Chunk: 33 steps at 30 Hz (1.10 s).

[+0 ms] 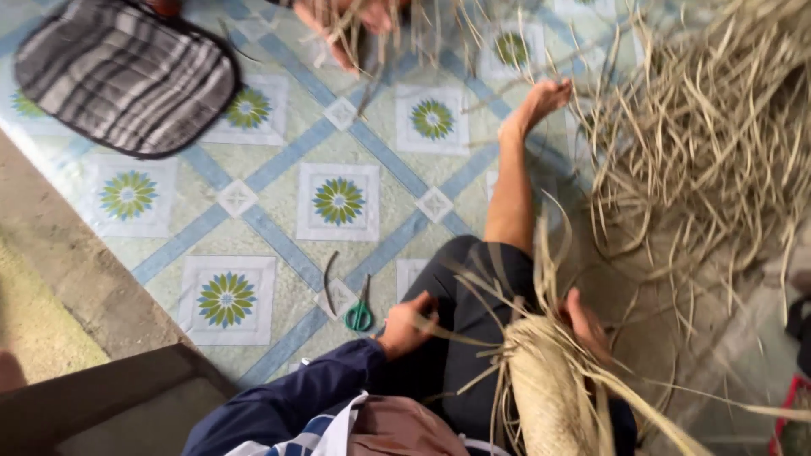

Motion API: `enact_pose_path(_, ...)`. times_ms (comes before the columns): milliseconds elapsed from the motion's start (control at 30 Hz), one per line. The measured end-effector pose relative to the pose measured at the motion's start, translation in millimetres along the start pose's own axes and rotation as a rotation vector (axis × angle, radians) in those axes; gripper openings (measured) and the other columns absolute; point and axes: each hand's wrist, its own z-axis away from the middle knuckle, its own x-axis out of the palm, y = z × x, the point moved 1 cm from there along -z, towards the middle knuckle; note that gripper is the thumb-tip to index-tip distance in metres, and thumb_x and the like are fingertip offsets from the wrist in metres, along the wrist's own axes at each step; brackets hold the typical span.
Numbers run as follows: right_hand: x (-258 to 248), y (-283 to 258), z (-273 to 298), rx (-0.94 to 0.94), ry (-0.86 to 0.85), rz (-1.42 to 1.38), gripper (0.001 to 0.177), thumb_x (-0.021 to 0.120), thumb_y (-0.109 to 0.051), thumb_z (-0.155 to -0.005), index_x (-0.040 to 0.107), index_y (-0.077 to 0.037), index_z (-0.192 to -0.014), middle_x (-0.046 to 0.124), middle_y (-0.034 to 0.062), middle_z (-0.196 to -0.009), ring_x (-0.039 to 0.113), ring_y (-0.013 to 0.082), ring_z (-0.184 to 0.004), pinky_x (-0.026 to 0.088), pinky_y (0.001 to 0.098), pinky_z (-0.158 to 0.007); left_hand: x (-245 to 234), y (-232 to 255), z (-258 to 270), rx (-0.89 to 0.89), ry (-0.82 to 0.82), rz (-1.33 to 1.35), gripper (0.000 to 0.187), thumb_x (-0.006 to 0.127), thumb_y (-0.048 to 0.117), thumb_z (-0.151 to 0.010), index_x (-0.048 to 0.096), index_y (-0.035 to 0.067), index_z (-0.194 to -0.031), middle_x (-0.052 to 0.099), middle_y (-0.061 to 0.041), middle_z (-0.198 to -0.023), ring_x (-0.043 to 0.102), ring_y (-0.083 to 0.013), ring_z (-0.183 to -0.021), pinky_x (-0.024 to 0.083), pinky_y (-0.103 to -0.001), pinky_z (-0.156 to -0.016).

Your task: The person is weaving dried plant fibers together to create a cylindrical object, likely a basket or a container.

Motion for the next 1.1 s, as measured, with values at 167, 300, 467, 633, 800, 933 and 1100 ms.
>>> enact_pose_path(167,-220,-16,214,0.106,-0.407,0.133,0.062,0.042,-0.061,-0.110,0.079,-0.015,-0.090,0.067,0.0076,-0.071,0.063,0.0182,-0.071,0.050,0.0293,-0.073,-7,10,-48,-0.389,-0.324,0.774,0.042,0.055,0.045,-0.099,0.067,0.006,-0.109,0.075,-0.020,-0.093,0.074,-0.0287,-0.088,0.056,-0.029,-0.064)
enact_pose_path(300,-182,-40,208,-0.259,-0.019,-0.069,0.040,0.054,-0.030,-0.113,0.072,-0.010,-0.084,0.057,0.0022,-0.061,0.052,0.0105,-0.060,0.045,0.0221,-0.064,-47,91,-75,-0.405,-0.585,0.786,0.092,0.057,0.080,-0.084,0.054,0.011,-0.145,0.068,-0.025,-0.123,0.059,-0.0286,-0.120,0.037,-0.070,-0.104)
enact_pose_path(467,-176,-27,227,-0.267,-0.064,-0.132,0.023,0.051,-0.027,-0.111,0.067,-0.010,-0.108,0.065,0.0059,-0.074,0.061,0.0133,-0.075,0.051,0.0281,-0.077,-19,105,-103,-0.172,-0.451,0.660,0.086,0.093,0.028,-0.075,0.051,0.000,-0.144,0.064,-0.026,-0.118,0.063,-0.0315,-0.110,0.055,-0.051,-0.094)
enact_pose_path(633,-206,1,234,-0.046,-0.351,-0.177,0.033,0.055,-0.033,-0.109,0.072,-0.007,-0.118,0.075,0.0142,-0.106,0.066,0.0180,-0.104,0.053,0.0362,-0.095,-12,117,-100,-0.146,-0.391,0.751,0.078,0.096,0.018,-0.072,0.059,-0.002,-0.137,0.061,-0.020,-0.128,0.062,-0.0316,-0.119,0.054,-0.048,-0.100)
enact_pose_path(800,-219,-28,241,-0.114,-0.422,-0.178,0.020,0.087,-0.012,-0.087,0.077,-0.002,-0.101,0.061,0.0028,-0.065,0.058,0.0081,-0.068,0.053,0.0254,-0.068,-1,86,-78,-0.178,-0.363,0.768,0.077,0.093,0.014,-0.074,0.058,-0.005,-0.139,0.055,-0.018,-0.132,0.063,-0.0314,-0.116,0.057,-0.048,-0.097)
enact_pose_path(933,-214,-52,247,-0.162,-0.417,-0.222,0.016,0.086,-0.006,-0.087,0.077,0.001,-0.100,0.067,0.0060,-0.073,0.057,0.0079,-0.067,0.052,0.0262,-0.069,-40,127,-83,-0.270,-0.455,0.680,0.074,0.083,0.008,-0.079,0.049,0.007,-0.146,0.065,-0.016,-0.117,0.065,-0.0141,-0.075,0.063,-0.026,-0.058)
enact_pose_path(1100,-202,-56,258,-0.176,-0.391,-0.203,0.020,0.088,-0.005,-0.085,0.079,-0.003,-0.103,0.074,0.0050,-0.081,0.063,0.0057,-0.070,0.054,0.0229,-0.071,-112,95,-93,-0.086,0.005,0.546,0.050,0.074,0.006,-0.090,0.053,-0.003,-0.135,0.061,-0.018,-0.120,0.051,-0.0059,-0.053,0.044,-0.015,-0.037)
